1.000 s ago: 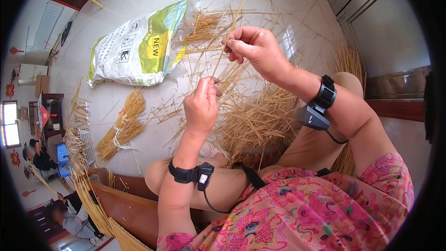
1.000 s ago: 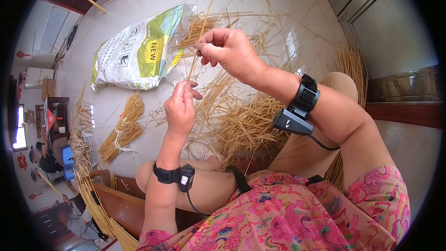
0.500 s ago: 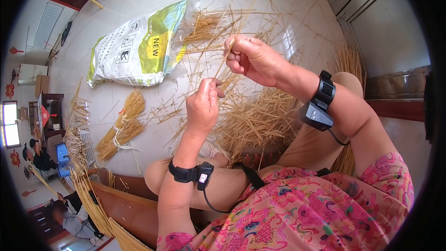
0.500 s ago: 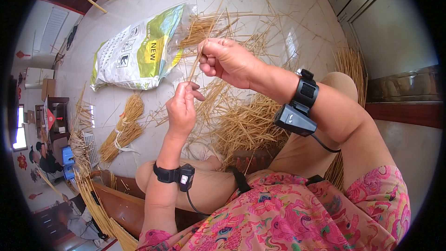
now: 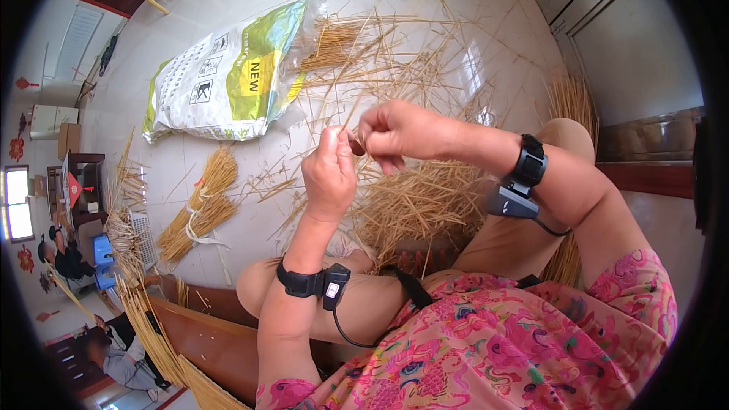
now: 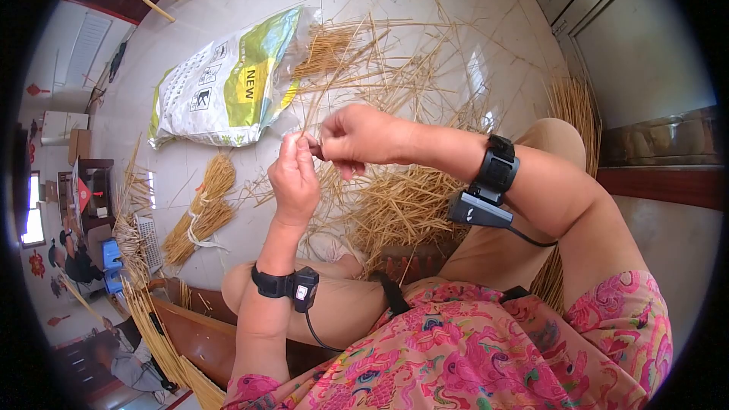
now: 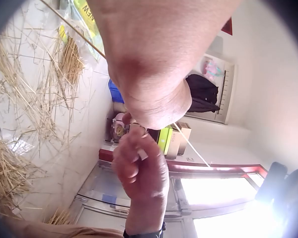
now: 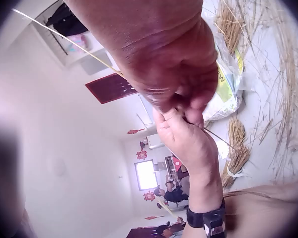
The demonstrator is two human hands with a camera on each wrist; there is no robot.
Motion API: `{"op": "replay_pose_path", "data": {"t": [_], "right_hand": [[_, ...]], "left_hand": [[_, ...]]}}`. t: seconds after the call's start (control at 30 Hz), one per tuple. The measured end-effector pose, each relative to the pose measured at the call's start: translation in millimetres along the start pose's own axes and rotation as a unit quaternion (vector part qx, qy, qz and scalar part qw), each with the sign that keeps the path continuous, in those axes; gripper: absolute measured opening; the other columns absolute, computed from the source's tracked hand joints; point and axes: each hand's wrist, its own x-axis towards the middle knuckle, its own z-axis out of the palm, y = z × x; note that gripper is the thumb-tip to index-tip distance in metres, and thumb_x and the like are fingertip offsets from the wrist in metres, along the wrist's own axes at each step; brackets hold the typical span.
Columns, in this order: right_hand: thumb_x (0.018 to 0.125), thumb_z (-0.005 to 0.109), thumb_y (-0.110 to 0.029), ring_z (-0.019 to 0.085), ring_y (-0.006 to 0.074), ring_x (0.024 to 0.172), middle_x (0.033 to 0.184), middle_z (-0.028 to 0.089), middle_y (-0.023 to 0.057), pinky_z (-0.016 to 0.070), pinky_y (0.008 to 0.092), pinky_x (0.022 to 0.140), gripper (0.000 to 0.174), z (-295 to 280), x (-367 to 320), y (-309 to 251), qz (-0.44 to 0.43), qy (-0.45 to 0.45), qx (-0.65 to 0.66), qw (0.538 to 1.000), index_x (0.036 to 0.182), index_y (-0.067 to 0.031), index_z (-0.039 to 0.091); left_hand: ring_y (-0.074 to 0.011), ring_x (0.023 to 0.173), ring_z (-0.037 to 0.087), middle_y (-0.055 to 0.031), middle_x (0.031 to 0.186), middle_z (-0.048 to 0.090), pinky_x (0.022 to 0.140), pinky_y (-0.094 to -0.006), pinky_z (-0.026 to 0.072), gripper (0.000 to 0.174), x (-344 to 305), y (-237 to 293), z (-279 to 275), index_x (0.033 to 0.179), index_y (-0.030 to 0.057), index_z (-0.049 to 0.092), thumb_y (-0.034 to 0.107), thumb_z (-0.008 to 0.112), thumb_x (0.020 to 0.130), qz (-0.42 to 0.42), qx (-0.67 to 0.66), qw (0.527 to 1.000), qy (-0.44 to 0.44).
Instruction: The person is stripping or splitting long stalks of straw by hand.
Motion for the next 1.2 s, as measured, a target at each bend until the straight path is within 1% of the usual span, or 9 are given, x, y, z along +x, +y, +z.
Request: {"op": "replay_pose_path", "data": {"t": [0.13, 0.17, 0.23, 0.27, 0.37, 0.67, 0.77, 0.97, 1.2], "right_hand": [[0.078, 0.066, -0.020, 0.063, 0.0152, 0.060, 0.069, 0.067, 0.0107, 0.0498, 0.0306, 0.061, 0.020, -4, -8, -10, 0.163, -0.139, -0.378, 0.901, 0.082, 0.0001, 0.069], [0.076, 0.068, -0.020, 0.063, 0.0149, 0.060, 0.070, 0.067, 0.0105, 0.0501, 0.0307, 0.061, 0.021, -7, -5, -3, 0.088, -0.081, -0.377, 0.918, 0.079, 0.0002, 0.068], [0.072, 0.072, -0.022, 0.064, 0.0142, 0.061, 0.073, 0.068, 0.0101, 0.0506, 0.0307, 0.060, 0.023, -7, -2, 3, -0.063, 0.036, -0.364, 0.929, 0.073, 0.0004, 0.068], [0.078, 0.071, -0.022, 0.063, 0.0117, 0.062, 0.072, 0.067, 0.0072, 0.0499, 0.0281, 0.058, 0.023, -9, -1, 2, -0.075, 0.091, -0.330, 0.936, 0.079, 0.0008, 0.066], [0.086, 0.065, -0.016, 0.060, 0.0077, 0.067, 0.074, 0.063, 0.0015, 0.0474, 0.0224, 0.057, 0.015, -5, 3, -9, -0.131, 0.141, 0.002, 0.981, 0.087, -0.0012, 0.063], [0.091, 0.060, -0.017, 0.059, 0.0060, 0.065, 0.076, 0.064, 0.0025, 0.0468, 0.0202, 0.055, 0.017, -3, 5, -7, -0.169, 0.186, 0.019, 0.968, 0.087, -0.0006, 0.062], [0.092, 0.058, -0.018, 0.058, 0.0058, 0.065, 0.080, 0.064, 0.0032, 0.0468, 0.0205, 0.055, 0.018, -2, 3, -9, -0.175, 0.188, 0.024, 0.966, 0.088, -0.0008, 0.062], [0.091, 0.053, -0.012, 0.058, 0.0070, 0.064, 0.081, 0.064, 0.0044, 0.0476, 0.0219, 0.056, 0.015, -5, 4, -3, -0.170, 0.203, 0.015, 0.964, 0.088, 0.0002, 0.062], [0.088, 0.056, -0.011, 0.060, 0.0079, 0.062, 0.074, 0.064, 0.0046, 0.0491, 0.0218, 0.054, 0.015, 1, 5, -6, -0.193, 0.227, 0.057, 0.953, 0.083, 0.0018, 0.062]], "left_hand": [[-0.0130, 0.053, 0.055, -0.0082, 0.063, 0.062, 0.051, -0.0276, 0.0420, 0.019, 0, 0, 0, 0.087, 0.0015, 0.050, 0.013, 0.040, 0.098, -0.064, -0.044, 0.997, -0.003], [-0.0116, 0.052, 0.053, -0.0080, 0.063, 0.062, 0.050, -0.0269, 0.0411, 0.020, 0, -1, -1, 0.086, 0.0014, 0.050, 0.014, 0.040, 0.098, -0.073, -0.043, 0.996, -0.007], [-0.0101, 0.050, 0.050, -0.0076, 0.064, 0.063, 0.050, -0.0261, 0.0398, 0.021, 0, -4, 0, 0.087, 0.0012, 0.050, 0.014, 0.039, 0.099, -0.089, -0.076, 0.993, -0.022], [-0.0094, 0.050, 0.048, -0.0075, 0.064, 0.063, 0.050, -0.0256, 0.0392, 0.021, 0, -5, 0, 0.087, 0.0011, 0.051, 0.014, 0.039, 0.099, -0.097, -0.092, 0.991, -0.030], [-0.0204, 0.059, 0.064, -0.0092, 0.064, 0.062, 0.053, -0.0311, 0.0470, 0.020, 2, 4, -1, 0.085, 0.0017, 0.050, 0.014, 0.041, 0.098, -0.098, -0.075, 0.991, -0.048], [-0.0160, 0.061, 0.064, -0.0090, 0.069, 0.063, 0.054, -0.0281, 0.0460, 0.015, 0, -3, 6, 0.091, 0.0009, 0.053, 0.012, 0.045, 0.097, -0.074, -0.051, 0.996, 0.012], [-0.0263, 0.056, 0.063, -0.0104, 0.063, 0.061, 0.049, -0.0358, 0.0459, 0.006, 1, -9, 5, 0.092, 0.0056, 0.054, 0.010, 0.050, 0.093, -0.036, 0.001, 0.999, 0.021], [-0.0301, 0.051, 0.059, -0.0094, 0.058, 0.059, 0.046, -0.0384, 0.0435, 0.005, 0, -12, 4, 0.088, 0.0090, 0.056, 0.012, 0.054, 0.091, -0.003, 0.105, 0.994, 0.014], [-0.0249, 0.055, 0.062, -0.0093, 0.064, 0.062, 0.049, -0.0348, 0.0464, 0.005, 0, -9, 1, 0.092, 0.0075, 0.058, 0.011, 0.054, 0.090, 0.014, 0.159, 0.986, 0.044]]}}
